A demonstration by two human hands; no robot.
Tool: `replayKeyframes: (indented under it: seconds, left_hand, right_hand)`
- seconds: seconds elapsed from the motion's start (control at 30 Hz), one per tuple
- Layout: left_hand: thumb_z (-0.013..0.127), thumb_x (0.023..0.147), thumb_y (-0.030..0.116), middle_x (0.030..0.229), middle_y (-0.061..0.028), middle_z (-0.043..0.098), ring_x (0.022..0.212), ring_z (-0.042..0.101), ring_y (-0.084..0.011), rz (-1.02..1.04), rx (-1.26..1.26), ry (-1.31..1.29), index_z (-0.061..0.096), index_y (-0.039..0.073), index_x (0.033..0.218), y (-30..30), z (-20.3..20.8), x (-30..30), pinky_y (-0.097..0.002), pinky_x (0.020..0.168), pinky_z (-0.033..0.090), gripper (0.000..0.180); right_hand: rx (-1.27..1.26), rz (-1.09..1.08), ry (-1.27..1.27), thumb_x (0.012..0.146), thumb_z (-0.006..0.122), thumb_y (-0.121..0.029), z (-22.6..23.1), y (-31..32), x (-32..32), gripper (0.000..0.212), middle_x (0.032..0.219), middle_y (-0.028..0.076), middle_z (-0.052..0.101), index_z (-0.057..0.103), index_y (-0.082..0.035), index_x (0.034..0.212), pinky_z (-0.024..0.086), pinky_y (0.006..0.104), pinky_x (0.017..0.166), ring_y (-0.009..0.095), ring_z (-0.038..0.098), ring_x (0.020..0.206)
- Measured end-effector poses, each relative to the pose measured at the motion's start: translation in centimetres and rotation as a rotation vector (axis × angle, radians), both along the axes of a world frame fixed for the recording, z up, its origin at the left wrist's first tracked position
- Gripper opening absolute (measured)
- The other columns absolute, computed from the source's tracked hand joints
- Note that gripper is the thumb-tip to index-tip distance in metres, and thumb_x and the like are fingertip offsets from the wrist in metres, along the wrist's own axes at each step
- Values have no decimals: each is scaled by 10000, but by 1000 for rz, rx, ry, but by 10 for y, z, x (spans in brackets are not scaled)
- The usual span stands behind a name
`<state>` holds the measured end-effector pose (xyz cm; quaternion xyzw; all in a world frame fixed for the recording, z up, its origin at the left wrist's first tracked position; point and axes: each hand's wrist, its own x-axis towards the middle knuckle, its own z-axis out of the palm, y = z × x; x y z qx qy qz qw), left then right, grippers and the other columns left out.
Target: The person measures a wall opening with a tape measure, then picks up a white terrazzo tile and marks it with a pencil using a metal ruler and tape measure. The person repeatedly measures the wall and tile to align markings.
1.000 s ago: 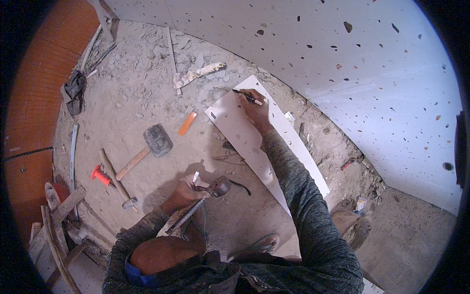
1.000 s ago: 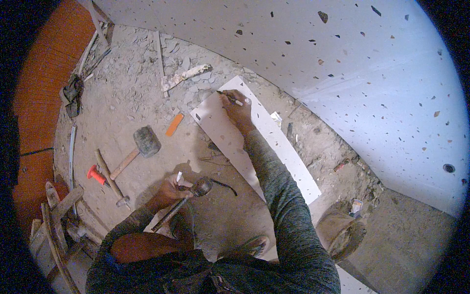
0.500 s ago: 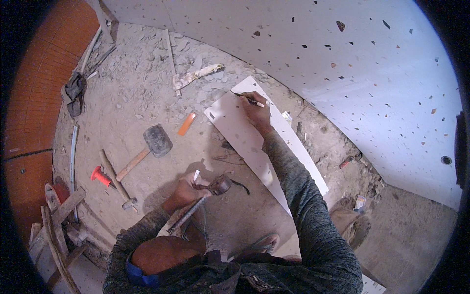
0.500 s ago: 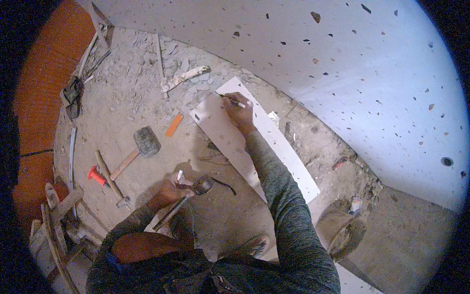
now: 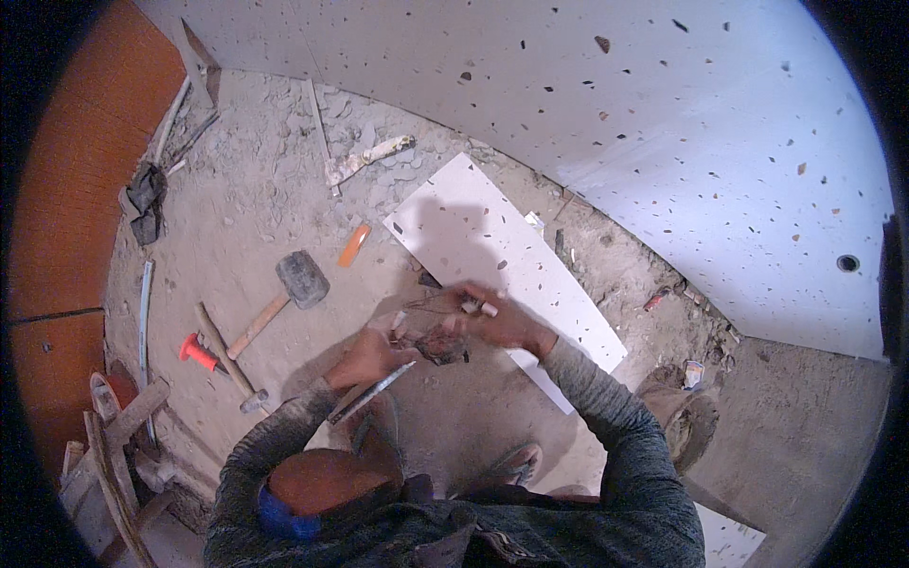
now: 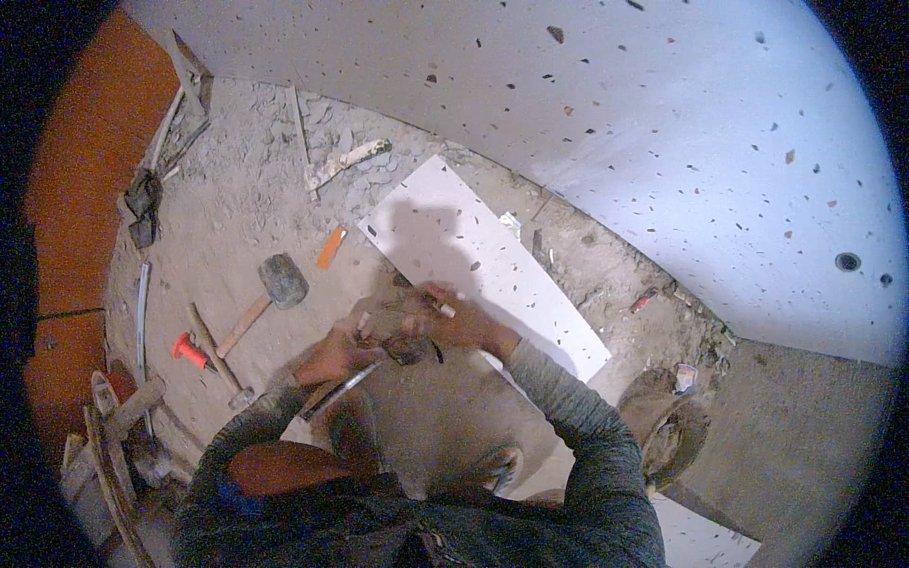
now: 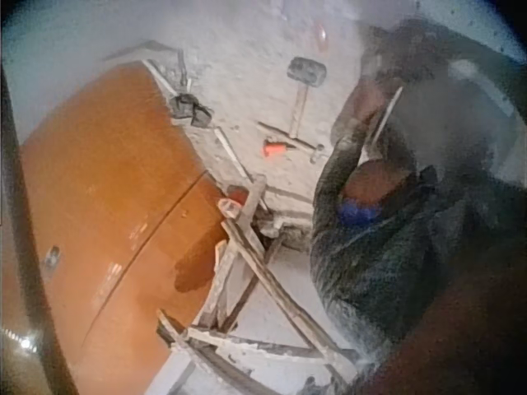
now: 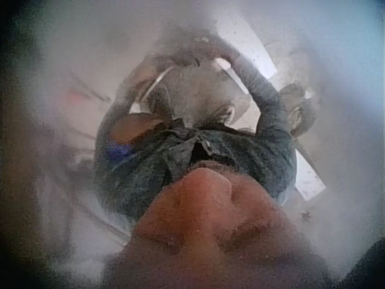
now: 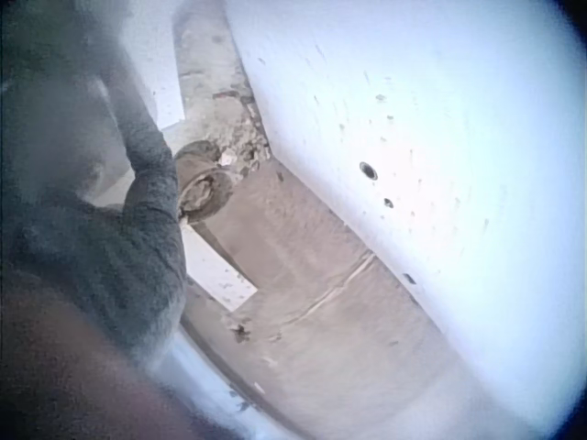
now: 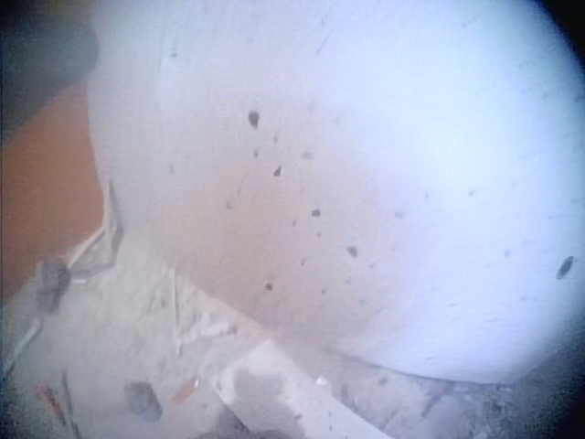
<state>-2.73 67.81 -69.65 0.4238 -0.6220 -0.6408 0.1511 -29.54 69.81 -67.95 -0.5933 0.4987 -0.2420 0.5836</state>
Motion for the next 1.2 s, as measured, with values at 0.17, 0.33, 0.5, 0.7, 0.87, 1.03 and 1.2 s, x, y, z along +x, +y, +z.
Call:
replayKeyframes:
  seconds: [0.17, 0.33, 0.5, 0.7, 0.87, 1.03, 1.2]
  left_hand:
    - [748, 751, 152, 954, -87, 643, 854, 610, -187, -302, -215, 102, 588, 38, 1116, -10, 4, -33, -358, 763, 514, 415]
    - [679, 807, 250, 953, -167, 614, 794, 584, -329, -458, -812, 97, 588, 36, 1088, -7, 6, -59, -449, 743, 480, 364]
    - [636, 862, 245, 866, -242, 622, 835, 618, -424, -479, -683, -81, 497, 27, 1074, 0, 16, -72, -498, 718, 477, 335]
    - [610, 905, 283, 798, -248, 612, 768, 602, -445, -526, -794, -37, 483, 18, 1098, -24, 70, -70, -487, 697, 486, 351]
    - [616, 910, 309, 927, -235, 601, 861, 594, -391, -438, -908, -100, 489, 30, 1139, -40, 135, -88, -491, 762, 464, 382]
    - [699, 854, 291, 859, -166, 608, 822, 611, -324, -317, -1004, 18, 568, 20, 975, -91, 259, -108, -450, 734, 475, 325]
    - [736, 846, 228, 720, -53, 585, 652, 544, -116, 275, -986, -57, 562, -71, 979, -135, 384, -40, -295, 592, 480, 370]
  right_hand:
    - [301, 344, 442, 748, 649, -705, 15, 28, 19, 1058, 1333, 244, 509, 226, -93, 1500, 435, 444, 987, 389, 556, 1157]
    - [-135, 119, 557, 761, 710, -533, 21, 58, 5, 791, 1210, 207, 586, 469, -50, 1339, 472, 430, 905, 351, 606, 1038]
    - [-195, -8, 680, 778, 653, -510, 43, 80, -38, 492, 975, 147, 670, 645, -105, 1056, 493, 439, 826, 314, 633, 957]
    - [-115, -320, 744, 760, 642, -492, 83, 112, -89, 449, 926, 105, 680, 656, -93, 966, 511, 403, 796, 273, 657, 888]
    - [-280, -584, 661, 769, 718, -387, 126, 124, -133, 355, 831, 101, 660, 657, -71, 920, 503, 378, 722, 246, 638, 783]
    - [-670, -834, 760, 772, 748, -358, 173, 137, -206, 344, 741, 89, 599, 629, -49, 866, 477, 358, 660, 203, 569, 699]
    - [-761, -977, 774, 782, 762, -216, 269, 162, -278, 270, 683, 22, 529, 561, -36, 779, 434, 308, 616, 120, 501, 666]
